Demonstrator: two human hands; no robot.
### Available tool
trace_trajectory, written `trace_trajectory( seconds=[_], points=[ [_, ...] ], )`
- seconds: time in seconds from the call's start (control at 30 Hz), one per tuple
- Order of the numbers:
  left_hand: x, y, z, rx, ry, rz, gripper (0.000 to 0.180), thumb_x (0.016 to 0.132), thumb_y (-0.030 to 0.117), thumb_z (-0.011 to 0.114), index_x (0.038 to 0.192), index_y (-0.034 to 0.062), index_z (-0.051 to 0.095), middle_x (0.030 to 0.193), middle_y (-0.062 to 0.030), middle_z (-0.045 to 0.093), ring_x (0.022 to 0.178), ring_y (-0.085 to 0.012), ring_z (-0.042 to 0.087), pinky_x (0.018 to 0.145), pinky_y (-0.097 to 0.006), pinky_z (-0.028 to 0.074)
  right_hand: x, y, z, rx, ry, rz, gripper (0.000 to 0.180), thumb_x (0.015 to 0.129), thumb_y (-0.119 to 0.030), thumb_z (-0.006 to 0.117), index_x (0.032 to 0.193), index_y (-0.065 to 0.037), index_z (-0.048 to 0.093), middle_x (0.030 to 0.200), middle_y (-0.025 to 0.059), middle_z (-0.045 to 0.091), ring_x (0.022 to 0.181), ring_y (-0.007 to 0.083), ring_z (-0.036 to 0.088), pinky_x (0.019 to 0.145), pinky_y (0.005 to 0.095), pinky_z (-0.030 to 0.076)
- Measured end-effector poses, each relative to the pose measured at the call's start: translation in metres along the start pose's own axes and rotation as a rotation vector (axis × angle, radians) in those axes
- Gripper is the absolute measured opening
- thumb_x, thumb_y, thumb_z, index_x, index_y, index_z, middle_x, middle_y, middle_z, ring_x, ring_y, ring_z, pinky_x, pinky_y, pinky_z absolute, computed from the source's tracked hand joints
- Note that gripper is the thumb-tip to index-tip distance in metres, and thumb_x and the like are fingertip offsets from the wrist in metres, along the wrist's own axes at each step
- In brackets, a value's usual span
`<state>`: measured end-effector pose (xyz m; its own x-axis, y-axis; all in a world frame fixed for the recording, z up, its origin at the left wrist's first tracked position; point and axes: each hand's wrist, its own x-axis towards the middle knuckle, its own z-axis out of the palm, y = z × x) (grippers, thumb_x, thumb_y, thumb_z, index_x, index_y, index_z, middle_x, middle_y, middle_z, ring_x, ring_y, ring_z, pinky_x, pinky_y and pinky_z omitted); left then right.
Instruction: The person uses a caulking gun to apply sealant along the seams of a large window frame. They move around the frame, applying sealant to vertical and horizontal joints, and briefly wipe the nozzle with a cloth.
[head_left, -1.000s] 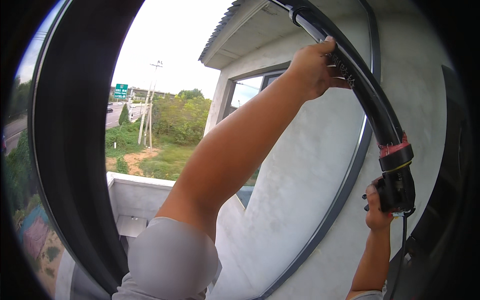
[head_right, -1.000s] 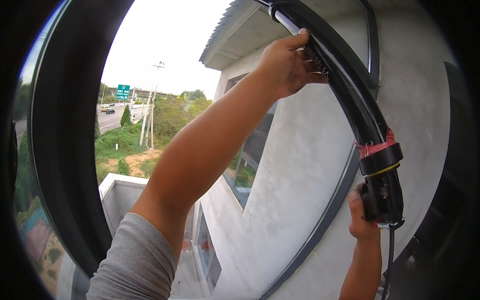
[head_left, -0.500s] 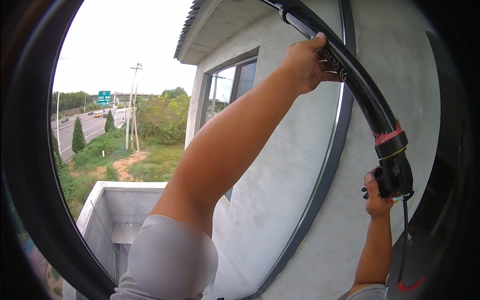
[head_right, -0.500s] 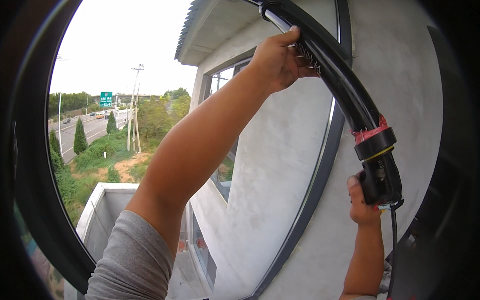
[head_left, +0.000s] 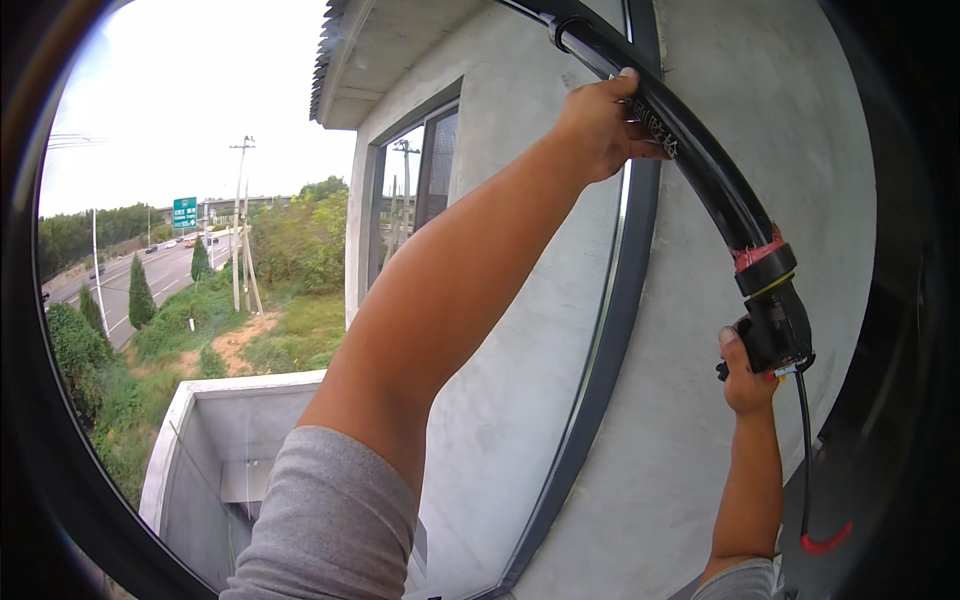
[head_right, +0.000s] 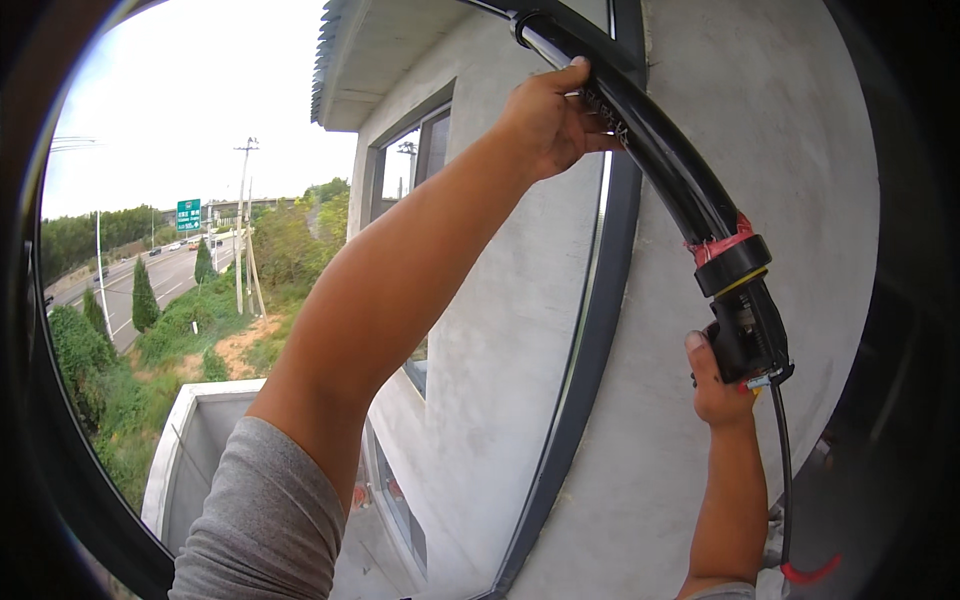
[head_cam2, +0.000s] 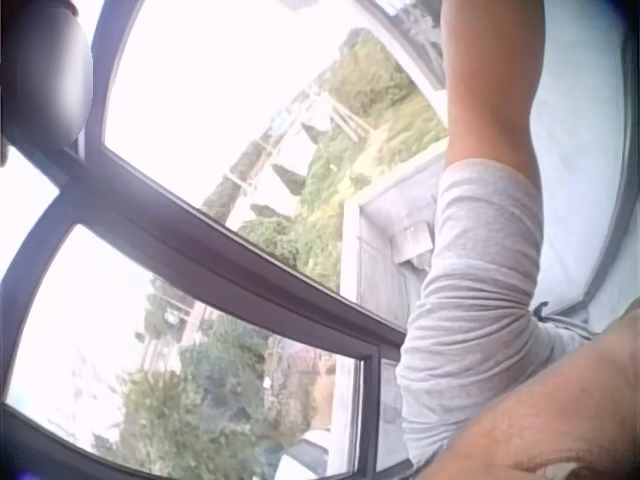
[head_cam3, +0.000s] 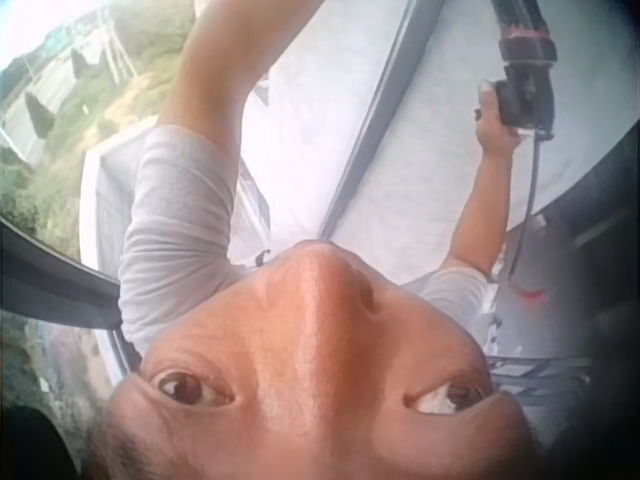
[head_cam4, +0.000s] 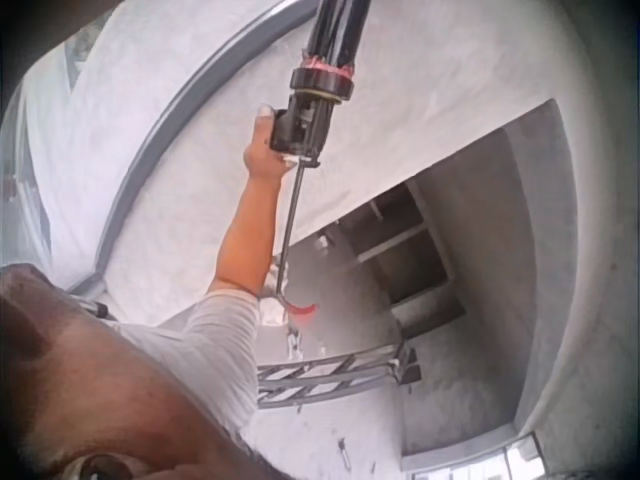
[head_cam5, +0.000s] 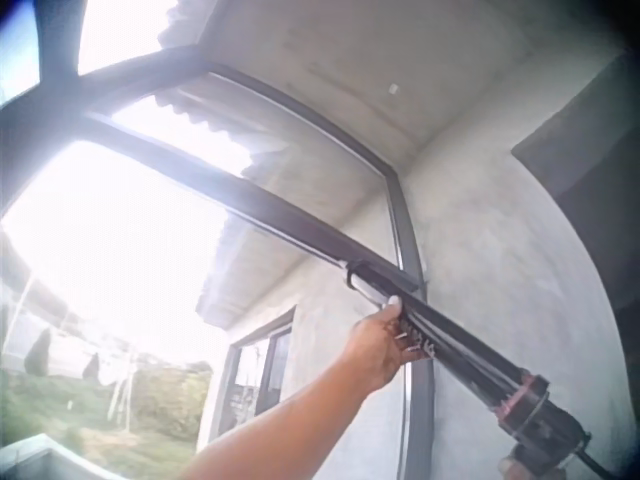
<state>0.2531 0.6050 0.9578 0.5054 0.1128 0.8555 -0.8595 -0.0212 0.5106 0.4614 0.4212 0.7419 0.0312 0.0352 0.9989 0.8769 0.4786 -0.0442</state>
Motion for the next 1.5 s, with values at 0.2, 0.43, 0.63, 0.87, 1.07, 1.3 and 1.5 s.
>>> trace_trajectory(
  seconds=[0.2,0.43,0.63,0.87,1.07,1.3,1.5],
  points=[
    [0.023,-0.027,-0.007,0.0,0.026,-0.016,0.038,0.11,0.031,0.042,0.114,-0.0031,0.058,0.106,-0.0204,0.064,0.104,-0.0395,0.067,0.101,-0.062,0.051,0.002,0.025,-0.003,0.012,0.045,0.046,0.021,0.091,-0.006,0.069,0.107,-0.004,0.057,0.079,0.0004,0.058,0.066,0.0073,0.055,0.059,0.0243,0.045],
    [0.058,-0.074,-0.015,-0.054,0.042,-0.013,0.037,0.108,0.028,0.047,0.114,-0.007,0.055,0.1,-0.0218,0.065,0.09,-0.0419,0.07,0.082,-0.062,0.061,0.002,0.06,-0.019,0.013,0.065,0.085,0.029,0.09,-0.006,0.073,0.114,-0.003,0.057,0.08,-0.0009,0.058,0.067,0.0069,0.054,0.06,0.0248,0.046],
    [0.077,-0.1,-0.017,-0.062,0.041,-0.02,0.035,0.108,0.027,0.047,0.112,-0.0067,0.055,0.099,-0.022,0.065,0.088,-0.0424,0.071,0.082,-0.062,0.062,0.002,0.07,-0.029,-0.017,0.039,0.117,0.029,0.089,-0.005,0.074,0.114,-0.002,0.058,0.077,-0.0029,0.057,0.065,0.0058,0.054,0.06,0.0243,0.046],
    [0.091,-0.121,-0.019,-0.07,0.063,-0.038,0.037,0.108,0.028,0.047,0.117,-0.0077,0.053,0.101,-0.0232,0.065,0.089,-0.043,0.071,0.08,-0.064,0.062,0.001,0.078,-0.031,-0.059,0.051,0.111,0.023,0.088,-0.006,0.075,0.106,-0.002,0.061,0.079,-0.0024,0.06,0.068,0.0064,0.056,0.062,0.0244,0.047],
    [0.103,-0.132,-0.016,-0.082,0.069,-0.061,0.036,0.108,0.026,0.047,0.116,-0.0087,0.052,0.102,-0.0249,0.065,0.092,-0.0447,0.07,0.079,-0.064,0.062,-0.001,0.09,-0.035,-0.115,0.095,0.148,0.016,0.089,-0.01,0.074,0.098,-0.005,0.061,0.071,-0.002,0.059,0.059,0.0061,0.055,0.052,0.0243,0.043],
    [0.108,-0.133,-0.013,-0.052,0.085,-0.044,0.036,0.107,0.025,0.048,0.114,-0.0102,0.052,0.1,-0.0258,0.066,0.087,-0.0455,0.071,0.076,-0.062,0.064,0.004,0.078,-0.037,-0.026,0.007,0.205,0.043,0.092,-0.016,0.071,0.13,-0.001,0.057,0.078,0.0015,0.061,0.059,0.0096,0.057,0.054,0.0266,0.048],
    [0.107,-0.128,-0.014,0.034,0.126,-0.067,0.036,0.106,0.025,0.051,0.113,-0.0101,0.052,0.096,-0.0242,0.067,0.087,-0.0437,0.072,0.075,-0.06,0.064,0.009,0.048,-0.021,0.896,-0.271,0.205,0.088,0.096,-0.046,0.066,0.157,0.002,0.026,0.071,0.0023,0.051,0.054,0.0131,0.055,0.049,0.028,0.048]
  ],
)
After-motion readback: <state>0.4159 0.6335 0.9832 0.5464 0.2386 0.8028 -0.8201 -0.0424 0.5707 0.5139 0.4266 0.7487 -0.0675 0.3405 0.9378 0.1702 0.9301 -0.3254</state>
